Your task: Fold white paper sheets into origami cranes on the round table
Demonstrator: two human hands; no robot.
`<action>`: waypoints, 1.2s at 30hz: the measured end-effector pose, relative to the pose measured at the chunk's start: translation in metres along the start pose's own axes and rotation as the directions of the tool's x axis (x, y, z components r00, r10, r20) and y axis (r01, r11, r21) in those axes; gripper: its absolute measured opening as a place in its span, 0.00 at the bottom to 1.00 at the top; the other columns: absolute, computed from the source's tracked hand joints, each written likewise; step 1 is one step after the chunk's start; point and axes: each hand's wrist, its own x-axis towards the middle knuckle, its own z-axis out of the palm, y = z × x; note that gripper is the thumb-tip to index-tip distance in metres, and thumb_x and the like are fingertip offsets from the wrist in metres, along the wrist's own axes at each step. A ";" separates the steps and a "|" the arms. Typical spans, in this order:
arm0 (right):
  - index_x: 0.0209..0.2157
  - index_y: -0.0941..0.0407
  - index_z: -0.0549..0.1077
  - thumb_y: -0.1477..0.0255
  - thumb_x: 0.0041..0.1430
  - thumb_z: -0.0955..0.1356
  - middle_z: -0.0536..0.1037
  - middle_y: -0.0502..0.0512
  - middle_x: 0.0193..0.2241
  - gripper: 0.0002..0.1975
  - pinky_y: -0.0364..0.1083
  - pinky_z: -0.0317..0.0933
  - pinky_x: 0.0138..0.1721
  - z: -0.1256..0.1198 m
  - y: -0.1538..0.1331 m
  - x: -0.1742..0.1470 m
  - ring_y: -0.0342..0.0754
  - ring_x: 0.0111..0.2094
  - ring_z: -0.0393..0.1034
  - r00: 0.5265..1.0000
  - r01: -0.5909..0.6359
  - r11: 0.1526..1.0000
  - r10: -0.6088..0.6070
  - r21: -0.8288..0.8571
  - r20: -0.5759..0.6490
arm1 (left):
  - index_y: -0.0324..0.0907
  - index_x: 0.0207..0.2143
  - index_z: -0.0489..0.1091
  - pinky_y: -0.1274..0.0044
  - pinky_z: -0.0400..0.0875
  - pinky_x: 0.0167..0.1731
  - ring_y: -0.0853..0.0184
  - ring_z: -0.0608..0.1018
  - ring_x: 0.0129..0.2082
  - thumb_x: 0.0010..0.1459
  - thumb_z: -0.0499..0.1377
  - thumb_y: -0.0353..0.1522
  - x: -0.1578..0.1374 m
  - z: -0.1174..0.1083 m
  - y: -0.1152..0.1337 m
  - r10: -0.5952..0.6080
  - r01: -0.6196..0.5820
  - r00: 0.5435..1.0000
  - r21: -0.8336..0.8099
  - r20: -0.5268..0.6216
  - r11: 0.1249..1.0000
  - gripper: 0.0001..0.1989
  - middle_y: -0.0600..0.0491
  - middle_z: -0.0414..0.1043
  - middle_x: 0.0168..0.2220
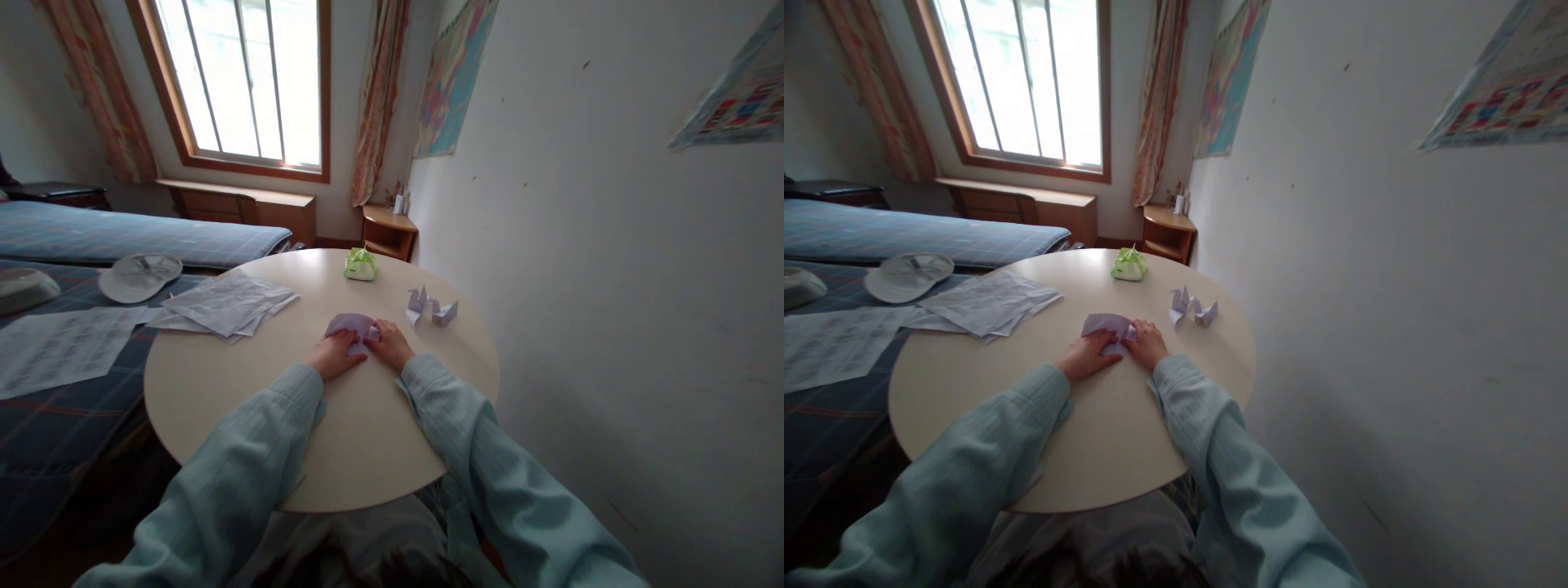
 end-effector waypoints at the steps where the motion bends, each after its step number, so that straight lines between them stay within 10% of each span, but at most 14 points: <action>1: 0.45 0.61 0.63 0.67 0.48 0.65 0.69 0.59 0.42 0.22 0.46 0.54 0.47 0.000 0.000 0.000 0.48 0.44 0.61 1.000 0.002 1.000 -0.002 0.000 -0.006 | 0.39 0.45 0.64 0.73 0.61 0.46 0.61 0.68 0.46 0.49 0.52 0.43 0.000 0.000 0.000 0.001 -0.001 1.000 -0.002 -0.006 1.000 0.24 0.47 0.65 0.47; 36: 0.37 0.57 0.69 0.67 0.43 0.69 0.73 0.55 0.33 0.17 0.45 0.58 0.40 -0.002 -0.003 -0.002 0.46 0.36 0.66 0.990 0.139 0.961 -0.125 0.239 -0.072 | 0.42 0.34 0.69 0.78 0.64 0.36 0.67 0.72 0.37 0.53 0.49 0.35 0.002 -0.001 -0.002 0.019 -0.023 0.994 -0.043 -0.103 0.999 0.12 0.51 0.71 0.36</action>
